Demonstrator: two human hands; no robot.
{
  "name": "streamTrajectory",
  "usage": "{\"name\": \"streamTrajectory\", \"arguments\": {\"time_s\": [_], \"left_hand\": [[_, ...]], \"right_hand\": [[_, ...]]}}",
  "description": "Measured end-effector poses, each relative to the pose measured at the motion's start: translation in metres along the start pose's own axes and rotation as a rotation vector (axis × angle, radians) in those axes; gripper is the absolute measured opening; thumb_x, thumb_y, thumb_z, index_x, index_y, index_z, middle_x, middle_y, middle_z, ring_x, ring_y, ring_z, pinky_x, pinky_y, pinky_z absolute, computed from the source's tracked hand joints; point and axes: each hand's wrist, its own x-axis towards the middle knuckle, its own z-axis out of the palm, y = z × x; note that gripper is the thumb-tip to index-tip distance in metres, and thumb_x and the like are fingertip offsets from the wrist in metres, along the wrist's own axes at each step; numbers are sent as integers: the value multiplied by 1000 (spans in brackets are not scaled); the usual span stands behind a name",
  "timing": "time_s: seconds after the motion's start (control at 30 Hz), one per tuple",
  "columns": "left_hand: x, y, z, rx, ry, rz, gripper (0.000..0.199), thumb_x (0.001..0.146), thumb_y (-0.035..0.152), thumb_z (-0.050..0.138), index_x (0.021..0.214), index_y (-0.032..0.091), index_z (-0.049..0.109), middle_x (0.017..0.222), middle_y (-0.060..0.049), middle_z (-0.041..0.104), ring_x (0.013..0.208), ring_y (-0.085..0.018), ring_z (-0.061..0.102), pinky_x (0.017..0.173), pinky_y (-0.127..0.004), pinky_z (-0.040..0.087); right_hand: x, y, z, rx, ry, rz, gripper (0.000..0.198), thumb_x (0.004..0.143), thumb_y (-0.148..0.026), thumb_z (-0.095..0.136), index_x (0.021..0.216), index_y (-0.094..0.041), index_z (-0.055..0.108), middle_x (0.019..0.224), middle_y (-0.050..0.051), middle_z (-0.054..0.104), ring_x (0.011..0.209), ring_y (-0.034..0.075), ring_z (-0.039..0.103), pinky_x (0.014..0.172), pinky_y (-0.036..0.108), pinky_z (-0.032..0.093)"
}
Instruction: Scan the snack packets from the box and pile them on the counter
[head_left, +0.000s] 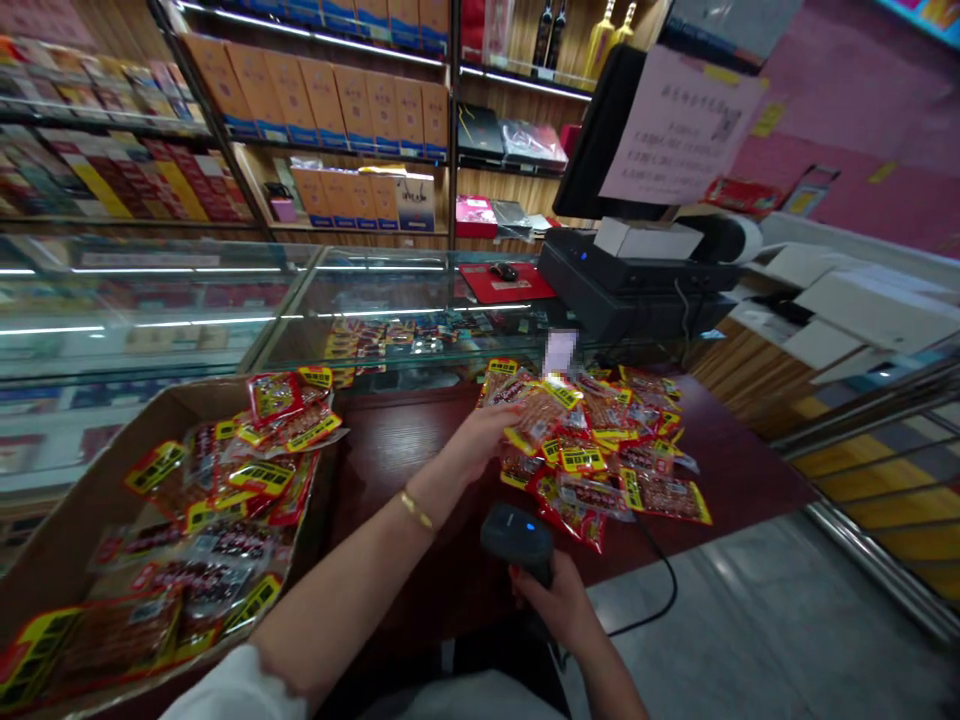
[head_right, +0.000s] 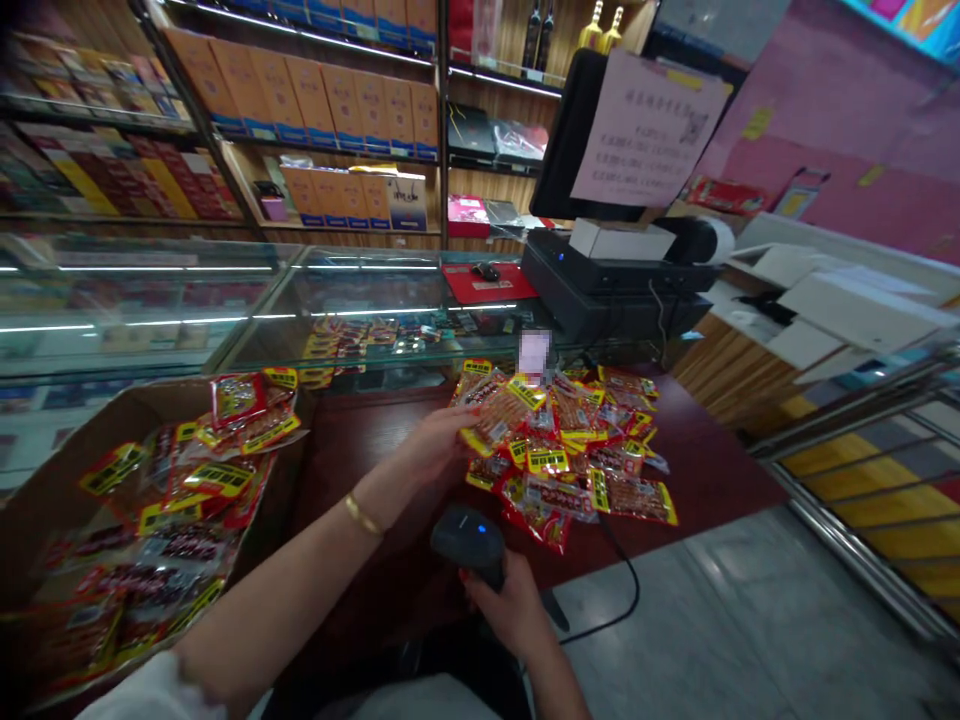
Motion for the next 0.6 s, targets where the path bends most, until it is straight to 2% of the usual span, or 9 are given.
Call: {"name": "streamTrajectory", "arguments": {"time_s": [0.07, 0.13, 0.2, 0.3, 0.37, 0.43, 0.47, 0.53, 0.6], "left_hand": [[22, 6, 26, 155, -88, 49, 28, 80, 27, 71, 105, 15, 76, 94, -10, 78, 82, -22, 73, 75, -33, 60], [23, 5, 37, 273, -65, 149, 26, 79, 22, 72, 104, 18, 77, 98, -9, 78, 91, -22, 72, 85, -33, 58], [-1, 0, 33, 376, -5, 267, 33, 78, 19, 73, 111, 19, 76, 100, -8, 78, 92, -21, 70, 86, -30, 56], [-72, 0, 5, 592, -1, 408, 42, 86, 25, 64, 127, 19, 71, 96, -7, 78, 79, -19, 69, 75, -27, 55], [-123, 9, -24, 691, 72, 455, 38, 91, 29, 58, 126, 19, 72, 101, -7, 78, 79, -17, 69, 73, -25, 54], [-166, 25, -66, 766, 300, 478, 33, 93, 33, 56, 117, 19, 76, 103, -7, 78, 84, -18, 70, 76, -25, 53], [-184, 35, -92, 821, 434, 474, 32, 92, 34, 57, 113, 20, 77, 101, -7, 78, 87, -20, 71, 77, -26, 52], [-211, 52, -152, 949, 705, 432, 32, 91, 38, 59, 110, 21, 77, 100, -7, 78, 87, -21, 71, 79, -28, 52], [-227, 64, -211, 1109, 843, 300, 34, 88, 41, 61, 111, 21, 76, 101, -8, 78, 90, -23, 70, 78, -28, 50]], "right_hand": [[0, 1, 0, -9, 14, 8, 31, 81, -48, 71, 77, -17, 69, 59, 2, 70, 51, 19, 65, 52, 27, 52], [-2, 1, -1, -29, 30, 14, 34, 80, -50, 72, 77, -16, 70, 58, 2, 70, 52, 19, 65, 52, 28, 52], [-6, 2, -2, -52, 36, 16, 38, 78, -53, 73, 73, -16, 71, 56, 3, 69, 50, 19, 64, 51, 28, 51], [-11, 9, -9, -67, 23, 16, 44, 76, -59, 74, 66, -17, 71, 53, 4, 68, 50, 21, 64, 51, 29, 52], [-8, 20, -16, -91, 36, 23, 49, 71, -66, 76, 64, -17, 74, 54, 6, 71, 51, 23, 67, 53, 30, 55], [-1, 31, -23, -107, -13, 57, 56, 64, -74, 77, 63, -17, 78, 56, 8, 74, 52, 25, 70, 52, 30, 57], [3, 36, -26, -116, -70, 100, 59, 59, -76, 78, 63, -17, 79, 57, 10, 75, 53, 27, 72, 52, 30, 59], [7, 39, -29, -103, -131, 143, 63, 59, -79, 76, 65, -17, 81, 59, 11, 77, 55, 28, 73, 53, 30, 60], [8, 35, -30, -93, -150, 148, 64, 61, -80, 75, 66, -17, 82, 60, 11, 77, 56, 29, 74, 54, 30, 61]]}}
